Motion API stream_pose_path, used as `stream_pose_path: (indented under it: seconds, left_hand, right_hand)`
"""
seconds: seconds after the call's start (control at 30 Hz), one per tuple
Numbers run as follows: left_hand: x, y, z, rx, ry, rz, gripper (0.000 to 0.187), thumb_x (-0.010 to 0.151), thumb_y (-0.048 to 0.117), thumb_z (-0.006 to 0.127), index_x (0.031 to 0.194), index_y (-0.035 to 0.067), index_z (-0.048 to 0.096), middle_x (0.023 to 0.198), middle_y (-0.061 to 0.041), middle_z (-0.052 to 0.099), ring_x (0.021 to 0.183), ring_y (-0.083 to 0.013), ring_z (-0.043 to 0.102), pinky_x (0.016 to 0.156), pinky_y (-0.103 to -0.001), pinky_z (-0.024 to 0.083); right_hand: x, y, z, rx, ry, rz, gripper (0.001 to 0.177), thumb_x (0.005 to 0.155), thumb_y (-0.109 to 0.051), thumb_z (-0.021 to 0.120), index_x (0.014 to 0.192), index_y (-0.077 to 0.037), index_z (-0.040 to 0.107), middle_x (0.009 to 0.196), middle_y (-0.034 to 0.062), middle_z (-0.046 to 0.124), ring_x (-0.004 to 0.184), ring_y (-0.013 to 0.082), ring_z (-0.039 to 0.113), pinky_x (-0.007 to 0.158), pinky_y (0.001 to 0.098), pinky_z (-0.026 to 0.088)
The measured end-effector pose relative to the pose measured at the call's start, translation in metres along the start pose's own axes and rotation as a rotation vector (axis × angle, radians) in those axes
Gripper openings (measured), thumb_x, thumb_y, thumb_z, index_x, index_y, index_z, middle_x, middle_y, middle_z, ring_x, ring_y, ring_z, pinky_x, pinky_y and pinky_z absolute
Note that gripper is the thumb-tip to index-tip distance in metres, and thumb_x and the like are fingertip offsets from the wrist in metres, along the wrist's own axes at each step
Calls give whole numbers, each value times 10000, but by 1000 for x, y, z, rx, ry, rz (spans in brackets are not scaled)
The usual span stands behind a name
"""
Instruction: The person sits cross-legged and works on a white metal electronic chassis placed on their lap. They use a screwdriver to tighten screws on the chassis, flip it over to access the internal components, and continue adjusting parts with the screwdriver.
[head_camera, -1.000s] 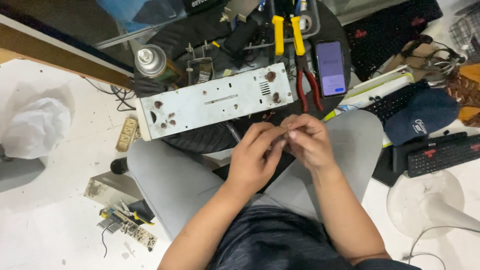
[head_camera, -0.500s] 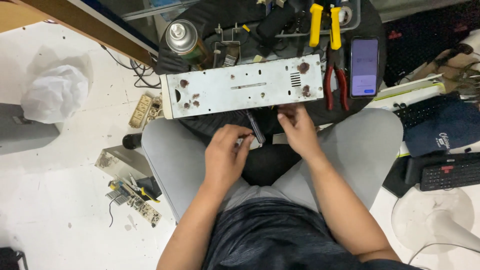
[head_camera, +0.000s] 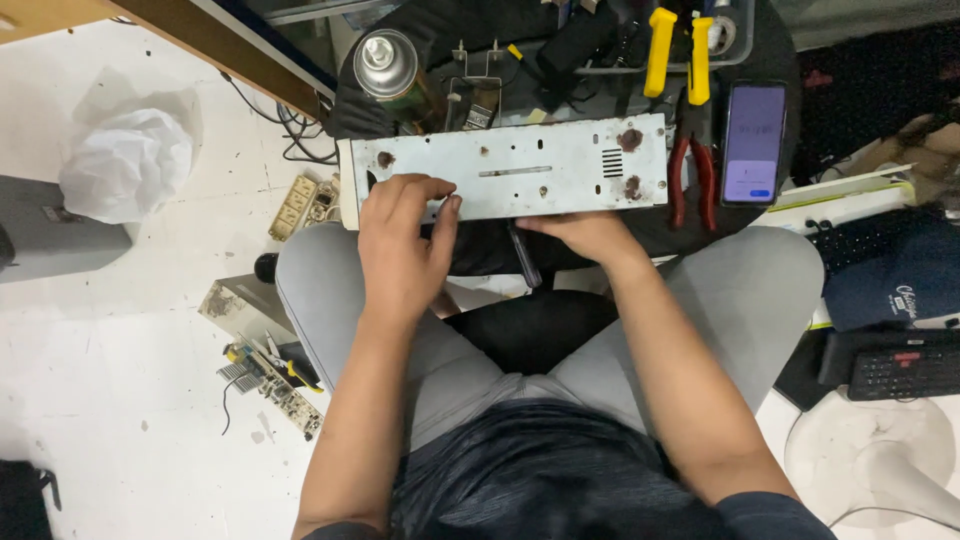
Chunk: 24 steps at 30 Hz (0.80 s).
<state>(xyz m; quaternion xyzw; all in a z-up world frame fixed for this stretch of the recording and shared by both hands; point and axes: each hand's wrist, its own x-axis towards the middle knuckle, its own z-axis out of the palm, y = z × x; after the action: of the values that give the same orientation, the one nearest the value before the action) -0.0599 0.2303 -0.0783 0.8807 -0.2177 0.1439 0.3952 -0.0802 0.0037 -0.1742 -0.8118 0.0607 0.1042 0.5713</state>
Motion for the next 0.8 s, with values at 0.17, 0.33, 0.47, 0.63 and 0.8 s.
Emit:
stream_pose_path:
  seconds: [0.17,0.33,0.47,0.63,0.8]
  left_hand:
    - [1,-10,29,-31,-5,49,122,938,65,757,1035,89,687,1115,-77,715,1111,-310,675,982,-439,479]
    - [-5,-15,45,3,-9,0,110,946,86,760,1035,103,698,1145,-53,730,1160,-263,670,1059,-438,436]
    - [-7,-18,47,23,1,3,101,950,108,752,1035,115,698,1163,-28,730,1176,-241,668,1081,-435,429]
    - [-11,-23,53,59,25,36,116,938,118,770,1028,118,698,1174,-18,726,1179,-236,666,1090,-438,423]
    - [-14,-24,56,88,36,48,118,929,107,778,1023,119,707,1181,-9,726,1181,-222,661,1099,-431,415]
  right_hand:
    - [5,10,10,-215,186,-187,770,806,-423,923,1290,88,613,1220,330,671,1234,441,610,1076,496,461]
    - [-3,17,6,-169,181,-82,758,804,-410,923,1320,47,608,1256,291,669,1257,426,597,1082,505,456]
    - [-2,23,1,-107,191,27,751,801,-394,922,1357,-4,602,1302,241,666,1286,408,579,1089,516,449]
    - [-1,37,8,-33,217,112,758,796,-346,902,1394,-12,577,1350,238,635,1306,385,557,1113,523,430]
    - [0,36,25,291,314,112,682,801,-232,854,1388,-31,571,1326,199,638,1242,357,583,1071,503,466]
